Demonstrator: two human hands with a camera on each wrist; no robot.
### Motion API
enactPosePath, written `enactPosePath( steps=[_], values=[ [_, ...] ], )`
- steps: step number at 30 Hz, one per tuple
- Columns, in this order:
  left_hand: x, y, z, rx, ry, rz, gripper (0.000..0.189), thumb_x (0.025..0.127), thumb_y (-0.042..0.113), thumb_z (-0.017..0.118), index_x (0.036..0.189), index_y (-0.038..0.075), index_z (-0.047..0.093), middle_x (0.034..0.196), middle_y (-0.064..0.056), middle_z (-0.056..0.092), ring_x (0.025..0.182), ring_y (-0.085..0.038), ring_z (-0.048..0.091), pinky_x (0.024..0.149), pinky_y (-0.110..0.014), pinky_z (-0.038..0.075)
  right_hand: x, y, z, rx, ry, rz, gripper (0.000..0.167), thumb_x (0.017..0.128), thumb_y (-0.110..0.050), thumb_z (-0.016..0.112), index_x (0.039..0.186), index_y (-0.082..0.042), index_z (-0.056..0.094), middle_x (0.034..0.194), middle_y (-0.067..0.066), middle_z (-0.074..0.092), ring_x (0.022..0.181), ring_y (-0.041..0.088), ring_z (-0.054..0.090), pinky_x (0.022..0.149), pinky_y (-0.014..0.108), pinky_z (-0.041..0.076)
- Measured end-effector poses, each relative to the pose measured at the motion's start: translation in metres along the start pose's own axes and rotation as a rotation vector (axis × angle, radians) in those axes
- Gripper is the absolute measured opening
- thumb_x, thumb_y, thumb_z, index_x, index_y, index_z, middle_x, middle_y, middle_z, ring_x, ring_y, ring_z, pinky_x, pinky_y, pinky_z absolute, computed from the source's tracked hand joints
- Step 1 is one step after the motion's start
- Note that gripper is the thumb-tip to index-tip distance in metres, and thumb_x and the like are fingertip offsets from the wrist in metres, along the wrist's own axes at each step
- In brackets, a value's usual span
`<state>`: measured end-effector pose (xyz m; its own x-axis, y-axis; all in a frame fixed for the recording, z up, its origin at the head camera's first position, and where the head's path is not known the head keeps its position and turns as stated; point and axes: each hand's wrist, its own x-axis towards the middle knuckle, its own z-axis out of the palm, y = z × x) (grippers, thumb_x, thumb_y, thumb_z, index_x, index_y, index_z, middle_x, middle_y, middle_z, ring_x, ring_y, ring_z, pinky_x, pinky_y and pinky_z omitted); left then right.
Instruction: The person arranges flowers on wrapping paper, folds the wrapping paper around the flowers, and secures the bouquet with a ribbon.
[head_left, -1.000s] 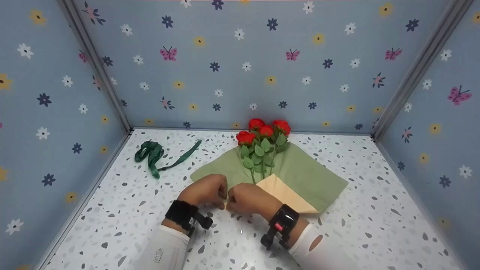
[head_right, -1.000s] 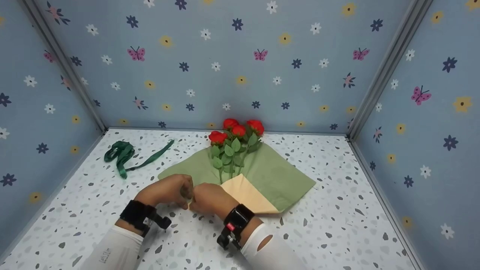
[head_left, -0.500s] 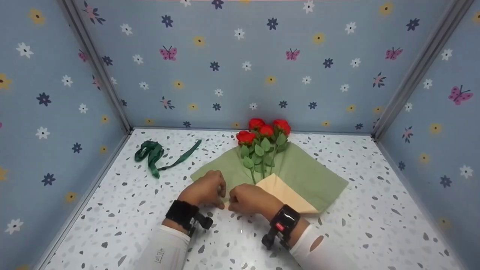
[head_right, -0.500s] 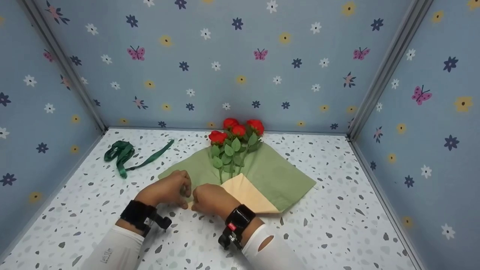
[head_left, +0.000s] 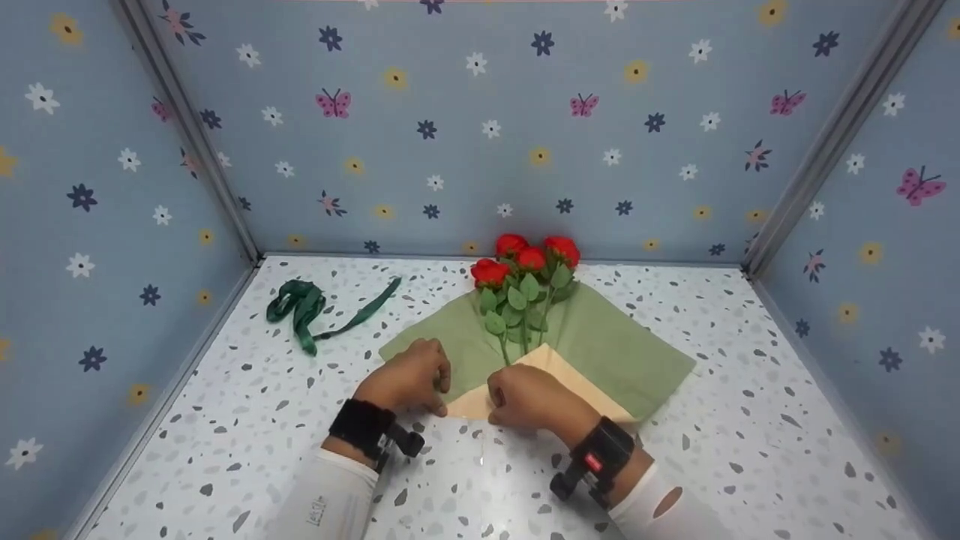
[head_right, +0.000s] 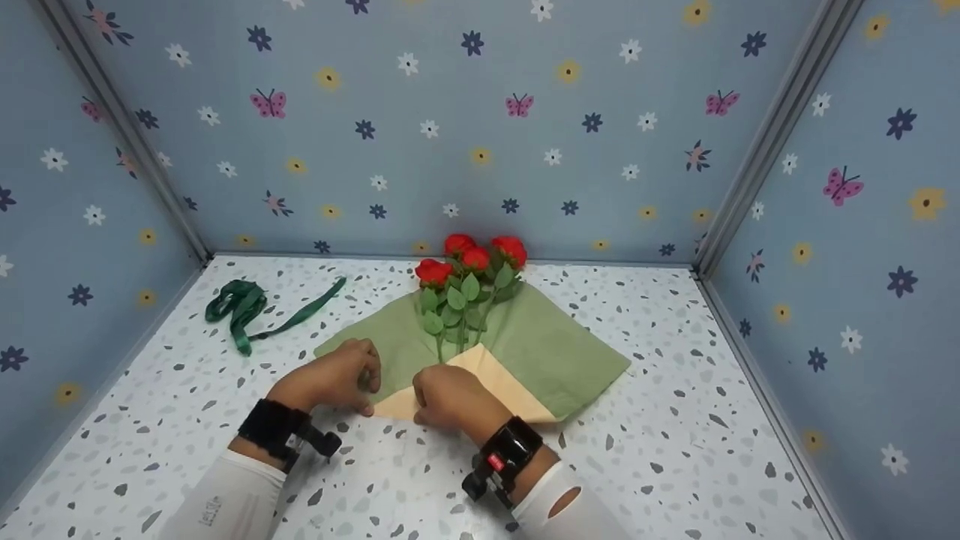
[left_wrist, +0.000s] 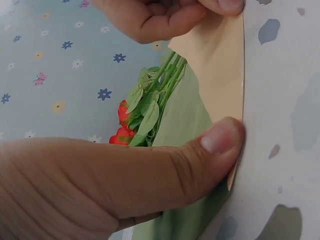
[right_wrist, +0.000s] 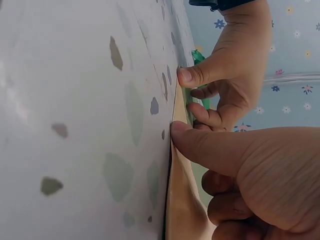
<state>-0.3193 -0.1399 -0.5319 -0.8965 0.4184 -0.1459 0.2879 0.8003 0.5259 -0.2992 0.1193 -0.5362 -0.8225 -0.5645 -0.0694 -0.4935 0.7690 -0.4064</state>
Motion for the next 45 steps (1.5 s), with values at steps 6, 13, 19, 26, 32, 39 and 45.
enactPosePath(
  steps=[6,13,19,26,32,39,45],
  values=[
    [0.0,-0.002,-0.001,-0.015,0.002,0.006,0.034,0.071,0.013,0.109,0.083,0.016,0.078,0.116,-0.001,0.058,0.106,-0.022,0.053,0.089,-0.04,0.053,-0.013,0.013,-0.006,-0.006,0.01,-0.023,0.033,0.089,-0.02,0.092,0.076,-0.022,0.062,0.071,-0.011,0.054,0.067,0.011,0.052,0.064,0.031,0.043],
    [0.001,-0.003,0.0,-0.024,-0.004,-0.006,0.034,0.072,0.015,0.109,0.084,0.018,0.077,0.12,-0.001,0.057,0.107,-0.022,0.055,0.09,-0.04,0.053,-0.026,0.032,-0.013,0.04,-0.017,-0.031,0.03,0.087,-0.019,0.092,0.076,-0.023,0.064,0.071,-0.013,0.056,0.068,0.008,0.054,0.065,0.029,0.046],
    [0.001,-0.002,-0.001,-0.027,-0.004,-0.016,0.035,0.072,0.016,0.109,0.085,0.019,0.077,0.122,0.0,0.058,0.11,-0.023,0.055,0.093,-0.042,0.053,-0.038,0.045,-0.023,0.101,-0.062,0.006,0.026,0.086,-0.017,0.093,0.076,-0.025,0.07,0.072,-0.014,0.064,0.067,0.008,0.06,0.064,0.029,0.052],
    [0.0,-0.002,-0.001,-0.014,0.0,-0.001,0.034,0.073,0.018,0.109,0.085,0.018,0.077,0.121,0.001,0.058,0.111,-0.022,0.055,0.094,-0.042,0.054,-0.049,0.059,-0.034,0.104,-0.1,0.025,0.025,0.083,-0.016,0.093,0.071,-0.021,0.072,0.066,-0.017,0.061,0.062,0.005,0.056,0.057,0.026,0.046],
    [-0.001,-0.003,0.0,-0.004,-0.003,0.009,0.033,0.073,0.018,0.109,0.086,0.018,0.078,0.121,0.001,0.058,0.112,-0.021,0.055,0.095,-0.042,0.054,-0.06,0.071,-0.046,0.115,-0.139,0.075,0.026,0.078,-0.012,0.094,0.068,-0.017,0.07,0.061,-0.014,0.059,0.057,0.006,0.053,0.055,0.026,0.042],
    [-0.001,-0.001,-0.001,-0.015,-0.006,-0.009,0.035,0.073,0.018,0.109,0.088,0.018,0.077,0.124,0.0,0.057,0.11,-0.022,0.057,0.094,-0.041,0.054,-0.069,0.091,-0.06,0.118,-0.194,0.197,0.03,0.07,-0.011,0.1,0.065,-0.017,0.071,0.059,-0.012,0.059,0.058,0.009,0.051,0.054,0.026,0.038],
    [-0.001,-0.002,0.001,-0.024,0.002,-0.013,0.035,0.074,0.019,0.108,0.088,0.02,0.076,0.124,0.0,0.056,0.109,-0.022,0.057,0.094,-0.042,0.054,-0.075,0.108,-0.068,0.125,-0.228,0.281,0.034,0.068,-0.017,0.106,0.064,-0.015,0.073,0.058,-0.009,0.062,0.056,0.01,0.054,0.052,0.026,0.04]
  ],
)
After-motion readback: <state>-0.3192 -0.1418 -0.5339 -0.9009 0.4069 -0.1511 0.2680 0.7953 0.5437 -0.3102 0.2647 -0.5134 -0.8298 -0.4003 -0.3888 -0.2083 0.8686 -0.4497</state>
